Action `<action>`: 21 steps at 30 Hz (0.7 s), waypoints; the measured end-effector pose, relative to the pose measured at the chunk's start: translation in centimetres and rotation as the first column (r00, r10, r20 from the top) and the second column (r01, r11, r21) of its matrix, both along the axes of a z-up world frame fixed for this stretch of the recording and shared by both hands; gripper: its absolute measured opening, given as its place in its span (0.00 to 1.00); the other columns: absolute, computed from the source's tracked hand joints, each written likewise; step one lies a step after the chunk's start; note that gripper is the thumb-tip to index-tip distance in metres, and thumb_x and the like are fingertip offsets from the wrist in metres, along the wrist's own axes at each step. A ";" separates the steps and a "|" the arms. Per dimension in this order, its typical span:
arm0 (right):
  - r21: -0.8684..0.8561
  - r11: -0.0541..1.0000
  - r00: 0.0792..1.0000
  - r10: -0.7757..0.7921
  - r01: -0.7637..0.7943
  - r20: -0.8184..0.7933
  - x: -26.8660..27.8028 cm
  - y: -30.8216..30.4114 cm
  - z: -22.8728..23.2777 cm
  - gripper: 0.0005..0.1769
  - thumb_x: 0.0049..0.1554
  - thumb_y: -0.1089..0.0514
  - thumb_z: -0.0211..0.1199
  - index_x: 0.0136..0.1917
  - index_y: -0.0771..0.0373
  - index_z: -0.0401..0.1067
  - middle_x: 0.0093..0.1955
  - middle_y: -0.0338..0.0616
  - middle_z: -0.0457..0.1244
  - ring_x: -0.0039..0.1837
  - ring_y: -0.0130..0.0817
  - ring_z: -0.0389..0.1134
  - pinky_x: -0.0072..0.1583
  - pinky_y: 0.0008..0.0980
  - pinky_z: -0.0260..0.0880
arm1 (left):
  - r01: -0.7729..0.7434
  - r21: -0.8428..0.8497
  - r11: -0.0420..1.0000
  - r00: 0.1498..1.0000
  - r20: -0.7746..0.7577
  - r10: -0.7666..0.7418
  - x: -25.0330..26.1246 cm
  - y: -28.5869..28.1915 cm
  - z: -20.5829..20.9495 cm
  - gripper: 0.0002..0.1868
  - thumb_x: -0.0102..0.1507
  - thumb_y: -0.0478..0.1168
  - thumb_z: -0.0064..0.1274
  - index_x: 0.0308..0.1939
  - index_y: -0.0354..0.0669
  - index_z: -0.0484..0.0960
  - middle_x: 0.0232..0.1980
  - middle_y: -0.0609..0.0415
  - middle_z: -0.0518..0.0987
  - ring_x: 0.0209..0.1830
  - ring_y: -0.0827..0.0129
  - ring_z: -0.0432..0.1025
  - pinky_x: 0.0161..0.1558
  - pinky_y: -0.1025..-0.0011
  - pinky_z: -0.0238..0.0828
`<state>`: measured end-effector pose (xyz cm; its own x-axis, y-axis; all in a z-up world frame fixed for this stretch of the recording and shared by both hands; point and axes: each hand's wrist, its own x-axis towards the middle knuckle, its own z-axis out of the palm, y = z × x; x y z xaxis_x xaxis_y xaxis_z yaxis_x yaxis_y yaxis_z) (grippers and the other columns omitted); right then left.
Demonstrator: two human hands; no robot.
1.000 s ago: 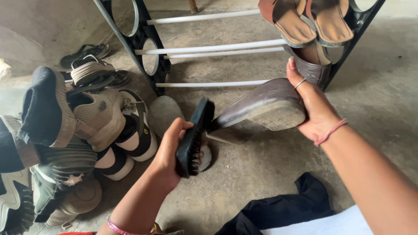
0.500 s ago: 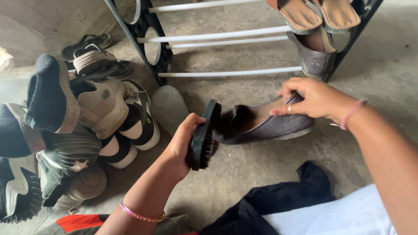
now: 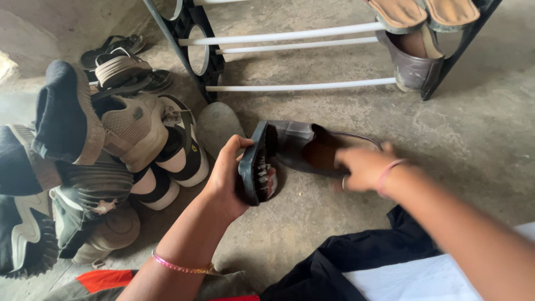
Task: The person scrubs a dark slip-on shoe with a brush, rotating it to clean the upper, sides, and sole. The shoe is held in one hand while the other hand uses the brush to remove dirt.
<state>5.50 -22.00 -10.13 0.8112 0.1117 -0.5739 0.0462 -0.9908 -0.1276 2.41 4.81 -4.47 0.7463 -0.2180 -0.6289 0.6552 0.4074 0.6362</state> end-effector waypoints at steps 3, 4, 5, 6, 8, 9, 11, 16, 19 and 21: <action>-0.039 0.996 0.989 -0.080 0.085 0.121 -0.1 0.6 -1.5 0.29 0.51 0.42 0.76 0.65 0.39 0.74 0.65 0.40 0.67 0.70 0.49 0.61 0.68 0.74 0.42 | 0.007 0.001 1.000 1.000 0.003 -0.007 0.4 0.0 0.1 0.22 0.60 0.56 0.44 0.42 0.41 0.75 0.31 0.45 0.76 0.23 0.61 0.70 0.27 0.65 0.68; 0.053 0.997 0.982 -0.059 0.051 0.180 0.3 0.0 -1.7 0.23 0.52 0.44 0.73 0.60 0.43 0.77 0.61 0.43 0.69 0.65 0.48 0.66 0.65 0.63 0.52 | 0.011 -0.005 1.000 1.000 0.001 -0.011 0.3 0.2 0.1 0.21 0.60 0.56 0.44 0.42 0.42 0.75 0.31 0.45 0.76 0.23 0.61 0.69 0.27 0.65 0.68; 0.141 0.990 0.969 -0.045 0.011 0.242 0.9 -1.0 -1.6 0.17 0.53 0.46 0.71 0.56 0.47 0.80 0.56 0.45 0.71 0.59 0.47 0.71 0.62 0.51 0.63 | 0.016 -0.012 1.000 1.000 0.000 -0.016 0.3 0.2 0.1 0.21 0.60 0.56 0.44 0.41 0.42 0.75 0.30 0.45 0.76 0.23 0.61 0.69 0.27 0.65 0.68; 0.224 0.974 0.952 -0.038 -0.033 0.304 1.4 -1.5 -1.5 0.14 0.54 0.48 0.68 0.51 0.51 0.84 0.51 0.48 0.74 0.54 0.45 0.75 0.58 0.39 0.74 | -0.009 -0.011 1.000 1.000 0.002 0.009 0.2 0.3 0.1 0.21 0.60 0.56 0.45 0.42 0.42 0.75 0.31 0.45 0.76 0.24 0.60 0.70 0.28 0.64 0.69; 0.396 0.917 0.907 -0.123 -0.052 0.403 2.5 -2.6 -0.7 0.14 0.54 0.47 0.66 0.50 0.54 0.82 0.48 0.48 0.73 0.51 0.46 0.75 0.56 0.40 0.73 | -0.061 -0.015 0.998 0.998 0.009 0.061 0.1 0.5 0.1 0.21 0.59 0.56 0.45 0.44 0.43 0.75 0.32 0.44 0.76 0.24 0.60 0.70 0.29 0.64 0.70; 0.477 0.876 0.881 -0.171 -0.069 0.442 2.7 -3.1 0.0 0.14 0.55 0.47 0.65 0.49 0.55 0.82 0.46 0.49 0.73 0.50 0.47 0.75 0.55 0.41 0.72 | -0.083 -0.016 0.996 0.996 0.031 0.083 0.1 0.6 0.1 0.22 0.59 0.56 0.46 0.45 0.42 0.75 0.33 0.45 0.77 0.25 0.61 0.70 0.30 0.64 0.70; 0.541 0.825 0.801 -0.209 -0.164 0.561 3.0 -3.8 1.9 0.15 0.57 0.47 0.63 0.49 0.58 0.80 0.45 0.49 0.72 0.47 0.42 0.73 0.52 0.39 0.71 | -0.124 -0.019 0.992 0.989 0.077 0.125 0.4 0.8 0.3 0.23 0.59 0.56 0.48 0.47 0.42 0.75 0.34 0.47 0.77 0.27 0.62 0.71 0.31 0.65 0.70; 0.683 0.729 0.784 -0.449 0.045 0.428 1.5 -3.9 5.3 0.20 0.64 0.46 0.61 0.49 0.66 0.77 0.34 0.51 0.65 0.39 0.32 0.60 0.44 0.35 0.62 | -0.125 0.450 0.884 0.903 0.422 -0.087 0.2 0.2 1.8 0.39 0.58 0.60 0.55 0.69 0.48 0.68 0.47 0.52 0.79 0.43 0.65 0.74 0.42 0.70 0.70; 0.803 0.596 0.788 -0.506 0.025 0.350 1.3 -3.4 6.1 0.20 0.65 0.48 0.61 0.46 0.70 0.76 0.35 0.44 0.61 0.40 0.25 0.55 0.43 0.30 0.58 | -0.201 0.773 0.602 0.756 0.513 -0.406 -1.7 -1.7 3.3 0.46 0.52 0.58 0.56 0.75 0.61 0.64 0.52 0.47 0.74 0.45 0.58 0.78 0.44 0.64 0.76; 0.867 0.495 0.788 -0.554 0.051 0.270 1.3 -2.9 6.2 0.18 0.64 0.49 0.61 0.47 0.68 0.77 0.35 0.35 0.64 0.40 0.21 0.57 0.43 0.28 0.59 | -0.271 0.862 0.428 0.604 0.499 -0.622 -4.1 -3.5 4.2 0.48 0.52 0.57 0.57 0.77 0.63 0.63 0.53 0.42 0.71 0.45 0.50 0.78 0.45 0.58 0.79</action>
